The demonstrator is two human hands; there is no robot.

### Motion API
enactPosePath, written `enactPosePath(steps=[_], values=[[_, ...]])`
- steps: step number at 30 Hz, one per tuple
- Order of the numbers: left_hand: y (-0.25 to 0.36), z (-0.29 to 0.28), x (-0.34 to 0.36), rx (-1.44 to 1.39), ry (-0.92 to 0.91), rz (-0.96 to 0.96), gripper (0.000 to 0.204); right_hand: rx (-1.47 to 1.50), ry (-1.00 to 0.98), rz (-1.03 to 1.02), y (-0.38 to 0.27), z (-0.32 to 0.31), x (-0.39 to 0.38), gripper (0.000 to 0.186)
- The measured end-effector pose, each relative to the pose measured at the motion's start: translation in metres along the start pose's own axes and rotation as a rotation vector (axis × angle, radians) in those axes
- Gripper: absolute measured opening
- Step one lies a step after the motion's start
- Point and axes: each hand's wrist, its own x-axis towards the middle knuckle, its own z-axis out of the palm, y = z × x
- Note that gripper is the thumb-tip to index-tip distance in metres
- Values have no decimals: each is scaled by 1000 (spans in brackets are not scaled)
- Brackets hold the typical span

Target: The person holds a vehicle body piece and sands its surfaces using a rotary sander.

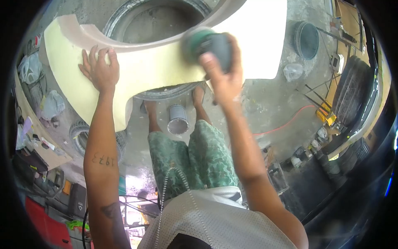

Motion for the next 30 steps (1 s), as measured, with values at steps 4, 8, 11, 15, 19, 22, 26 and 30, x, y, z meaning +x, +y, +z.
enactPosePath(steps=[4,8,11,15,19,22,26,30], values=[[-5,3,-2,10,-4,9,35,25,162,-23,-12,-16,21,66],[-3,1,-1,-5,4,6,34,10,43,14,-1,14,-5,69],[0,-1,1,-12,11,-1,34,-4,-209,-78,15,39,-32,71],[0,0,2,4,-23,-35,34,-107,-250,-175,20,31,-36,71],[-4,3,-1,2,-10,-22,35,-48,75,86,3,-3,-17,72],[-6,4,-2,1,9,9,36,-15,139,19,-2,-3,-7,68],[-3,0,0,20,-19,-5,36,-72,-113,-17,13,29,-31,70],[0,0,2,1,6,-12,35,-159,-393,-274,35,36,-58,73]])
